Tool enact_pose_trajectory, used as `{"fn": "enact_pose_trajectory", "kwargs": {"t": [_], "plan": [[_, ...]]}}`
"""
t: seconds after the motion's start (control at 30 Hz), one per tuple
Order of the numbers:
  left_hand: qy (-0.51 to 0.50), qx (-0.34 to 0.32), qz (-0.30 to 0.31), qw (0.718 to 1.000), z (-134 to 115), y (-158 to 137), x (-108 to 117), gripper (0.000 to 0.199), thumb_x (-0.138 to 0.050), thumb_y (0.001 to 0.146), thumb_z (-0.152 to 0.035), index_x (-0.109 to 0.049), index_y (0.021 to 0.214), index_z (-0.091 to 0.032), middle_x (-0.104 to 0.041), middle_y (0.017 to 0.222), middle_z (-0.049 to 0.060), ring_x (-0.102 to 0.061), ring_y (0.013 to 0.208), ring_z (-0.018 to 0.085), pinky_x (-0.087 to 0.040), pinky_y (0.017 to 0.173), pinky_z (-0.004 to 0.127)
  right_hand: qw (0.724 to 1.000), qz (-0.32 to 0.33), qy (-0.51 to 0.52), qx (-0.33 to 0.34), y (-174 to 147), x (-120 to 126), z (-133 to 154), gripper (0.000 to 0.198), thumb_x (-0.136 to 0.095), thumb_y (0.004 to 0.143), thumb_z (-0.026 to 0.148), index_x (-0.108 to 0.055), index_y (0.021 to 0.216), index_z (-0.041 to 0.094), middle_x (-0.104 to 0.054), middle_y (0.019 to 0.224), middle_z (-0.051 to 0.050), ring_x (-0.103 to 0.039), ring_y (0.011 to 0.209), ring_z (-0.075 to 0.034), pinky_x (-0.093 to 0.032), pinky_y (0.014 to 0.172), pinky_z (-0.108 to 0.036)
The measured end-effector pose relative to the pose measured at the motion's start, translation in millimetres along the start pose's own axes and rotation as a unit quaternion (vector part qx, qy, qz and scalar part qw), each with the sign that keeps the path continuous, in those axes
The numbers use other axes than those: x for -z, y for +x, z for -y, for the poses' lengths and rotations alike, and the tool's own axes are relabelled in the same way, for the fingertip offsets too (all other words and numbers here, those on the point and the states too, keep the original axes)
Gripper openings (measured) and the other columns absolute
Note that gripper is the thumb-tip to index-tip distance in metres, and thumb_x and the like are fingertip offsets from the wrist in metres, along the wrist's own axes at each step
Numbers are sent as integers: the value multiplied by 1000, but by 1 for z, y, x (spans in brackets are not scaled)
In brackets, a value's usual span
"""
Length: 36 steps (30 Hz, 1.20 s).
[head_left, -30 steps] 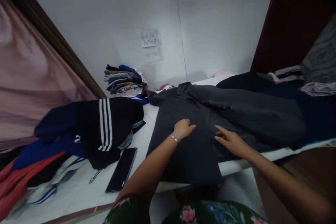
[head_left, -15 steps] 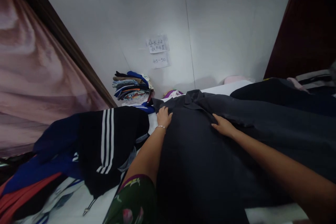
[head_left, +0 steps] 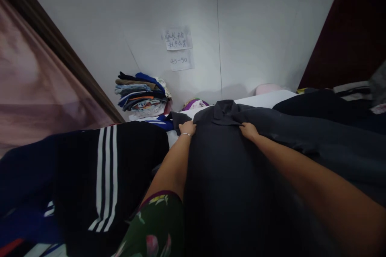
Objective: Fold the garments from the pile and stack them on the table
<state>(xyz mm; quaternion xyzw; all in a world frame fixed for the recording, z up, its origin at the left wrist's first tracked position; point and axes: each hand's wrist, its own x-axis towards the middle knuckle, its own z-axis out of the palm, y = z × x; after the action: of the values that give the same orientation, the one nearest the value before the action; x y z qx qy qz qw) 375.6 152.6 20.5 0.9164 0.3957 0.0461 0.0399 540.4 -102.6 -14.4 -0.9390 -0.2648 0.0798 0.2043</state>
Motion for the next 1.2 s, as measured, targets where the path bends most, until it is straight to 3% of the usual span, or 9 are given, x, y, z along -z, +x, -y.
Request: {"fn": "enact_pose_trajectory", "kwargs": {"t": [0.17, 0.27, 0.43, 0.5, 0.6, 0.77, 0.97, 1.07, 1.2], "plan": [[0, 25, -78, 997, 17, 18, 11, 37, -36, 96, -35, -66, 109, -20, -68, 113, 14, -58, 111, 30, -32, 94, 44, 998, -57, 24, -9, 35, 13, 27, 42, -30, 99, 34, -64, 116, 15, -64, 122, -13, -58, 113, -22, -43, 89, -26], [8, 25, -94, 995, 26, 11, -6, 35, -43, 94, -36, -64, 115, -18, -65, 118, 16, -53, 117, 31, -26, 102, 49, 998, -45, 28, -45, 40, 3, 36, 38, -38, 97, 35, -64, 115, 14, -64, 120, -17, -60, 111, -26, -45, 89, -32], [-2, -37, -140, 989, 39, -10, -39, 48, -47, 92, -30, -45, 139, -18, -43, 148, 14, -33, 137, 29, -8, 115, 52, 997, -9, 49, -54, 30, -22, 24, 38, -50, 91, 38, -62, 120, 16, -64, 120, -16, -59, 114, -30, -46, 93, -39], [-18, -56, -150, 987, 42, -17, -35, 51, -48, 91, -29, -43, 141, -17, -36, 153, 13, -26, 141, 29, -8, 116, 51, 996, -10, 73, -42, 24, -24, 17, 43, -48, 92, 38, -59, 127, 16, -63, 125, -15, -57, 118, -29, -44, 97, -37], [-31, -107, -148, 983, 41, -37, -21, 49, -50, 90, -28, -46, 138, -17, -37, 152, 12, -28, 141, 28, -13, 117, 47, 992, -7, 118, -32, 10, -21, 7, 52, -50, 91, 36, -49, 138, 12, -64, 123, -15, -60, 114, -26, -46, 96, -34], [-70, -147, -62, 985, 30, -106, -11, 42, -53, 89, -31, -55, 128, -16, -50, 139, 13, -46, 127, 26, -35, 106, 36, 972, 21, 232, -24, -52, -16, -16, 63, -54, 88, 35, -41, 145, 13, -68, 110, -12, -67, 91, -21, -53, 80, -31], [-104, -100, 51, 988, 31, -195, -12, 51, -59, 84, -36, -53, 129, -11, -55, 130, 16, -51, 123, 26, -38, 104, 33, 932, 86, 350, -41, -155, -5, -49, 77, -64, 80, 36, -34, 149, 20, -66, 92, -5, -61, 70, -15, -49, 60, -25], [-134, -79, 56, 986, 37, -229, -8, 52, -61, 83, -34, -54, 128, -10, -53, 133, 17, -48, 127, 26, -35, 107, 32, 929, 116, 350, -41, -201, -5, -61, 83, -67, 78, 39, -30, 151, 24, -64, 103, -9, -62, 72, -15, -50, 61, -26], [-231, 6, 46, 972, 46, -264, -7, 52, -66, 79, -33, -56, 126, -12, -57, 131, 17, -54, 121, 27, -41, 102, 34, 912, 153, 380, 20, -245, -10, -73, 89, -69, 74, 35, -27, 152, 25, -62, 114, -12, -64, 93, -21, -54, 74, -32]]}}
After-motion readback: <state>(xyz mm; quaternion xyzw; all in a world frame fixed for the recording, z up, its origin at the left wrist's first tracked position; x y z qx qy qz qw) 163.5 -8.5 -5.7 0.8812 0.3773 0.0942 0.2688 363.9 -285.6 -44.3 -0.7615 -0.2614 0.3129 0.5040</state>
